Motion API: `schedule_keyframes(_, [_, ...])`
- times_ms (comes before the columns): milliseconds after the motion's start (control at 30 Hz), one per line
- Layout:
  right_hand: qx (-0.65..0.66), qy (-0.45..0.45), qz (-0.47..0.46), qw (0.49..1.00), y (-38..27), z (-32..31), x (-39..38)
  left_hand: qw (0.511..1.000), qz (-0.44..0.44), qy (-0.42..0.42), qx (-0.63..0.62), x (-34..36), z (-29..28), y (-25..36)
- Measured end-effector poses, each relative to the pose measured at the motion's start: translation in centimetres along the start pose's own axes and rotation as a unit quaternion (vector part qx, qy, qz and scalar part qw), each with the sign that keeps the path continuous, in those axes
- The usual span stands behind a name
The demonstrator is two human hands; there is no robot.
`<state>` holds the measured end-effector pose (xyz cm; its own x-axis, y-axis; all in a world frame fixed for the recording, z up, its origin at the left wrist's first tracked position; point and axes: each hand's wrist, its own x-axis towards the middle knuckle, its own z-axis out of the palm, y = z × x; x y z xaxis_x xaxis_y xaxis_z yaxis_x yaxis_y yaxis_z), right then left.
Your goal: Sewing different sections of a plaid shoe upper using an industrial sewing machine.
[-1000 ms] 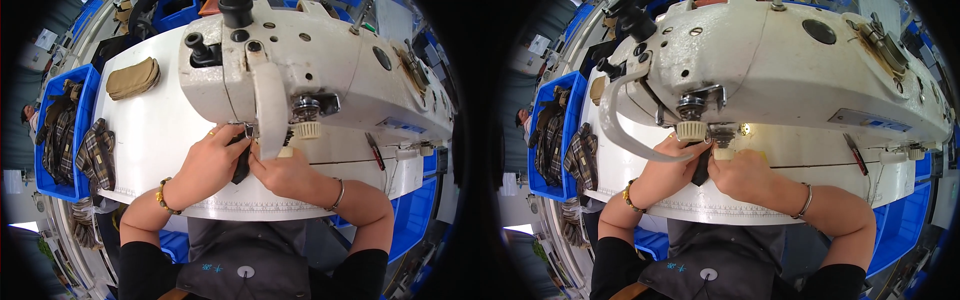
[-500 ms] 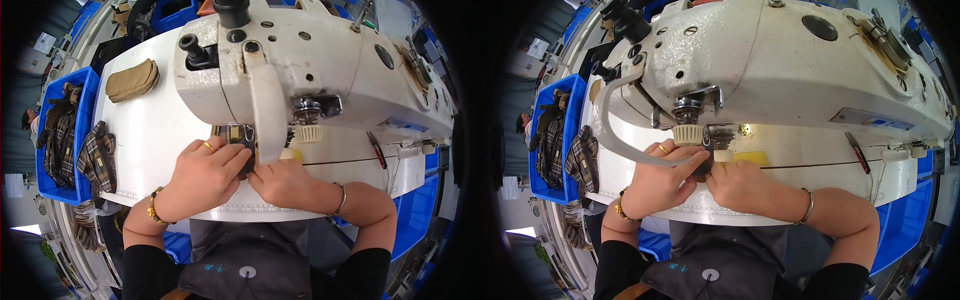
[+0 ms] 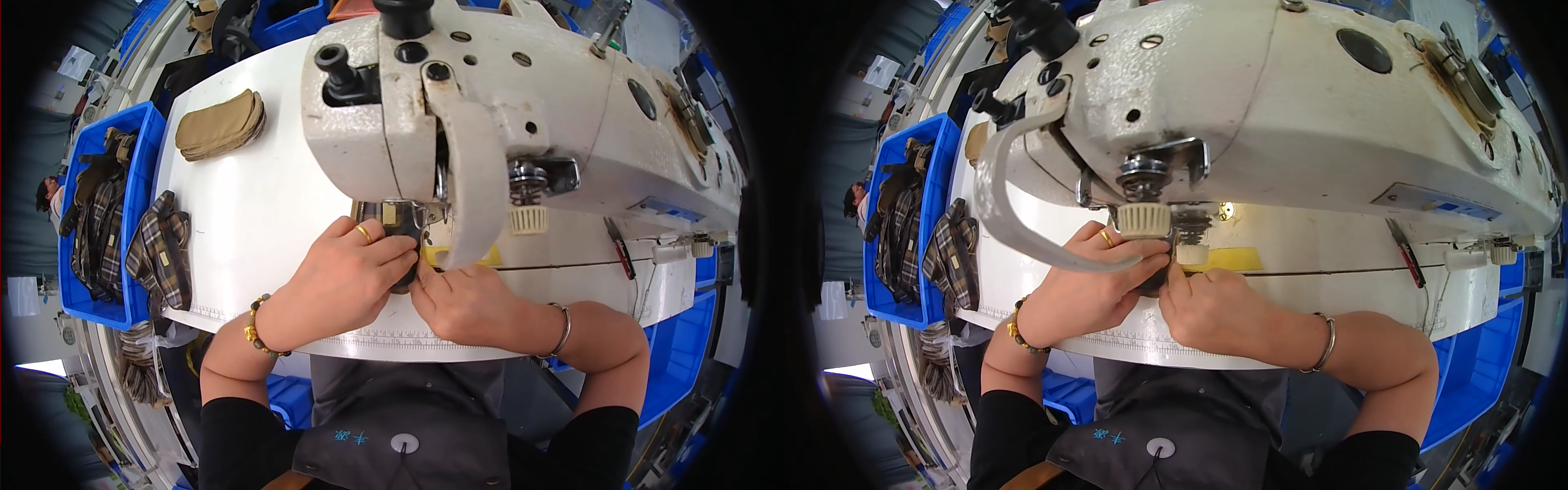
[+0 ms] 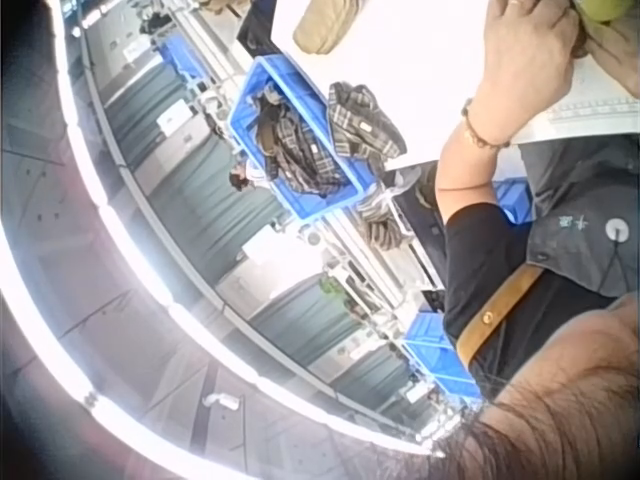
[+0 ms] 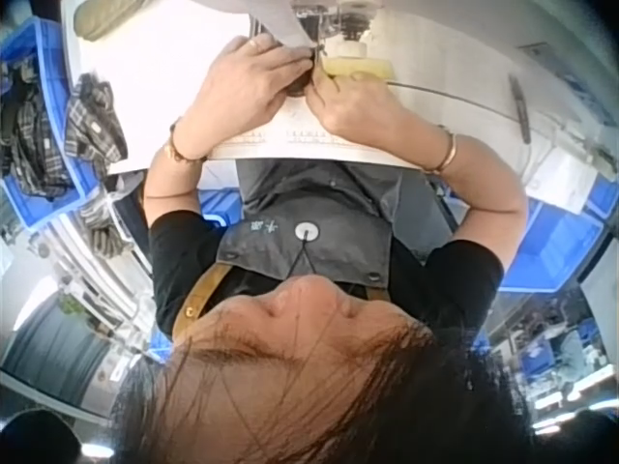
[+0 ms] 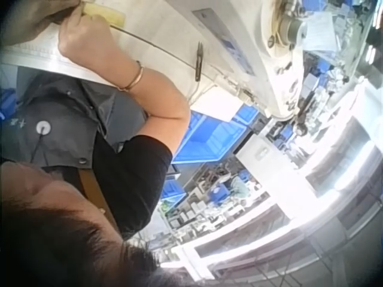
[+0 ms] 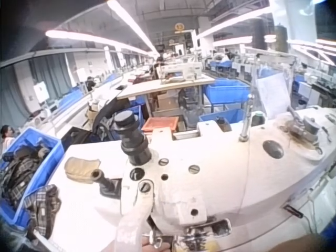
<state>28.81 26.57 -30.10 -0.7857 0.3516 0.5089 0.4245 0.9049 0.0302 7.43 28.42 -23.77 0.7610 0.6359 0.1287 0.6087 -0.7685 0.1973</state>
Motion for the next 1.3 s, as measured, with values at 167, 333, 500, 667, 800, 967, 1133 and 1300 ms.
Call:
schedule_keyframes(167, [-0.034,-0.023,0.008,0.999,0.1,-0.2,0.2,1.0,-0.005,-0.004,-0.025,0.3,0.3,-0.6])
schedule_keyframes(333, [-0.041,-0.013,0.024,0.999,1.0,0.2,0.1,0.999,-0.034,0.014,-0.012,1.1,0.7,-1.3])
schedule_keyframes(500, [-0.04,-0.041,0.043,0.997,1.5,-0.1,0.5,0.998,-0.061,0.016,-0.014,1.5,1.8,-2.4])
schedule_keyframes(667, [-0.024,0.002,0.048,0.999,2.3,0.7,0.0,0.994,-0.048,0.093,-0.017,1.1,1.9,-2.8])
schedule_keyframes(800, [0.038,-0.02,0.155,0.987,3.4,0.2,0.5,0.986,-0.017,0.162,0.026,1.0,1.8,-2.9])
schedule_keyframes(967, [0.072,0.117,0.147,0.98,4.5,1.2,1.1,0.985,-0.018,0.171,0.019,1.3,2.6,-3.0])
schedule_keyframes(1133, [-0.018,0.072,0.106,0.992,4.4,0.9,1.3,0.968,-0.012,0.244,0.055,2.0,2.5,-2.8])
schedule_keyframes(1300, [-0.011,0.06,0.103,0.993,4.6,1.2,1.1,0.961,-0.016,0.265,0.072,2.3,3.0,-2.9])
